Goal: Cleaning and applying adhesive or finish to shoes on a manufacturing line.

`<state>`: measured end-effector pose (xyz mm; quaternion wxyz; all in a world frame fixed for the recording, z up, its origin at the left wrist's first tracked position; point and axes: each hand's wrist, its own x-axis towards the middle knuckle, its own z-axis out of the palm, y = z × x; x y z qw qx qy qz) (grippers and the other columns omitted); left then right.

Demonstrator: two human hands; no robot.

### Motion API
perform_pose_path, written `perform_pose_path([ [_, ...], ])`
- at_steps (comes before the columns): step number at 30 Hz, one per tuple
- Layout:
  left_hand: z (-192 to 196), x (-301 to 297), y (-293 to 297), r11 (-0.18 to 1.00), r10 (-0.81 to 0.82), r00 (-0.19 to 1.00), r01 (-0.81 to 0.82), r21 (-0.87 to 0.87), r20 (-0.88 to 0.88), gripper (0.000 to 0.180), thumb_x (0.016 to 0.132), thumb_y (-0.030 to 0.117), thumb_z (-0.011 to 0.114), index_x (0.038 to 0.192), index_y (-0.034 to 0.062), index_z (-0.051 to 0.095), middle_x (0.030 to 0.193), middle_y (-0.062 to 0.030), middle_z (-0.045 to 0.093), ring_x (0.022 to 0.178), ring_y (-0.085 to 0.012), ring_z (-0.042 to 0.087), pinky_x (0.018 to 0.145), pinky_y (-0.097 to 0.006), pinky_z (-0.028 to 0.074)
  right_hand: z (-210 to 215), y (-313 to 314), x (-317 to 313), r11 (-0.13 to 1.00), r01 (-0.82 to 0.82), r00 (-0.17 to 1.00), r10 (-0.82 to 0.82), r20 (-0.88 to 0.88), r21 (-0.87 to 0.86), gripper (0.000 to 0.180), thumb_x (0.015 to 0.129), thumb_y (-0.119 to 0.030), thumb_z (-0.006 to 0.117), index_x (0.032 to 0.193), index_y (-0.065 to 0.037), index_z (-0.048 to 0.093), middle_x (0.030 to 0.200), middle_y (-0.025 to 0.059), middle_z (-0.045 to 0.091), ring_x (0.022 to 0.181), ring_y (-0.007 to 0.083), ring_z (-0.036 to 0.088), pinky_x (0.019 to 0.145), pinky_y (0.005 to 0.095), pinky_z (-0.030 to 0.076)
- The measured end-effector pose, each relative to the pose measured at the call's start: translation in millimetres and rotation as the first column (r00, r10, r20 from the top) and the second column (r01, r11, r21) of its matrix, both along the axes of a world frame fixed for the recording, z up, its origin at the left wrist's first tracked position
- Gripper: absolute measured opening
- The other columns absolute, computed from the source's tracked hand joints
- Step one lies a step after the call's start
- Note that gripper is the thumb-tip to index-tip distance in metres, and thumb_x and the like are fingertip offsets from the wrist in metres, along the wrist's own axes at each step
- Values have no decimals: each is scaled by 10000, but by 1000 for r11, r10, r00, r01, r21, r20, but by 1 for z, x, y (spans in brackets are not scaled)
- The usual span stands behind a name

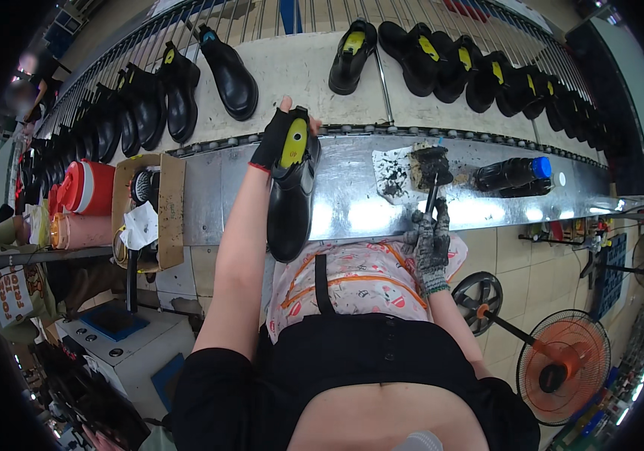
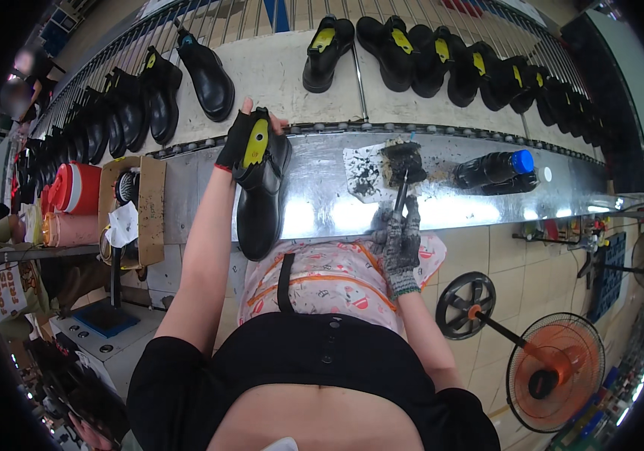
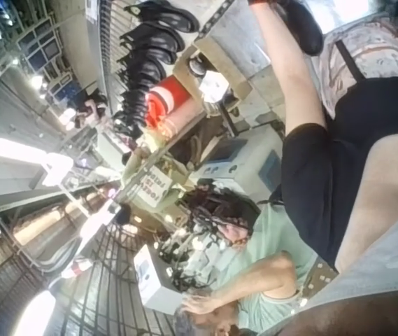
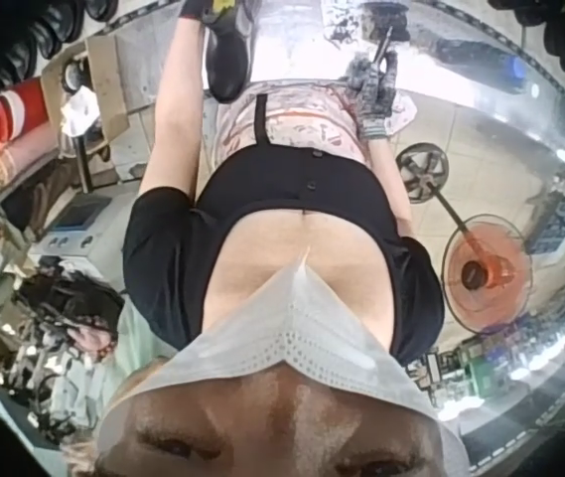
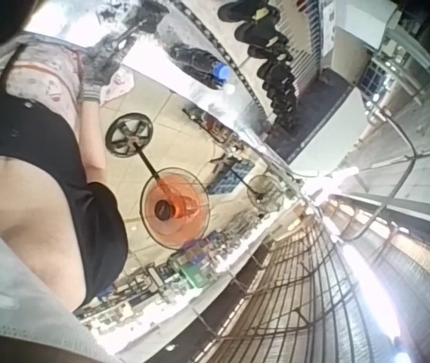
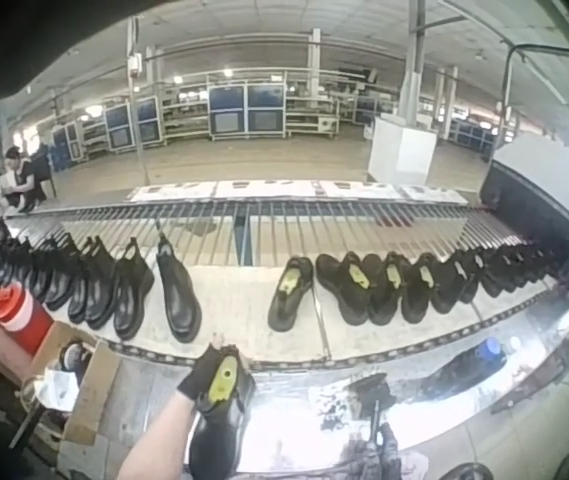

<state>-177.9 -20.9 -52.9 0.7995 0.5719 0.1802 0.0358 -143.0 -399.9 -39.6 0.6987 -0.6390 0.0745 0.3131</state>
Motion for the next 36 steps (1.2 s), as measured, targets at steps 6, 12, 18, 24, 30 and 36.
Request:
perform_pose_path([
  [6,54,-11,-7,999,-9,965,16,-28,264,801,986,628,137,601,51,537,617,-89,535,745,-222,510,833,-335,388,17,-7,-1,967,192,969,-214,123,170,346,983,-121,520,1304,-70,399,899,122,637,494,92,544,389,239,437],
  [12,117,-30,-41,999,38,794,-45,-4,607,778,1002,590,138,517,80,470,557,-59,476,772,-217,470,1047,-363,272,8,-2,14,989,90,994,-96,-51,-114,206,958,-182,564,1119,-71,500,936,89,660,486,96,562,355,237,453],
  [18,128,-25,-55,996,-67,783,16,87,618,811,981,636,175,509,64,504,542,-59,505,732,-217,475,1060,-386,262,91,4,54,842,-442,894,442,72,310,524,838,-107,681,1327,-81,497,1102,157,637,881,155,645,623,256,576],
  [24,132,-19,-56,971,-195,800,78,224,567,847,957,683,159,451,113,526,505,-16,539,731,-197,474,1021,-415,250,161,41,71,606,-524,68,729,681,-598,488,765,-6,629,1243,-95,595,1217,117,619,1112,315,596,964,411,479],
  [30,135,-17,-56,963,-229,789,99,251,571,848,956,686,166,454,113,537,508,-11,547,712,-193,477,1008,-416,256,168,56,78,501,-545,-106,754,648,-672,563,784,-57,603,1336,-144,540,1265,134,581,1163,340,551,953,422,479],
  [36,136,-17,-59,968,-200,799,74,238,567,848,950,696,170,453,116,540,506,-11,549,703,-189,478,1000,-414,258,164,59,78,486,-521,-127,768,627,-701,576,780,-61,600,1342,-173,538,1248,136,585,1118,337,567,910,417,500],
])
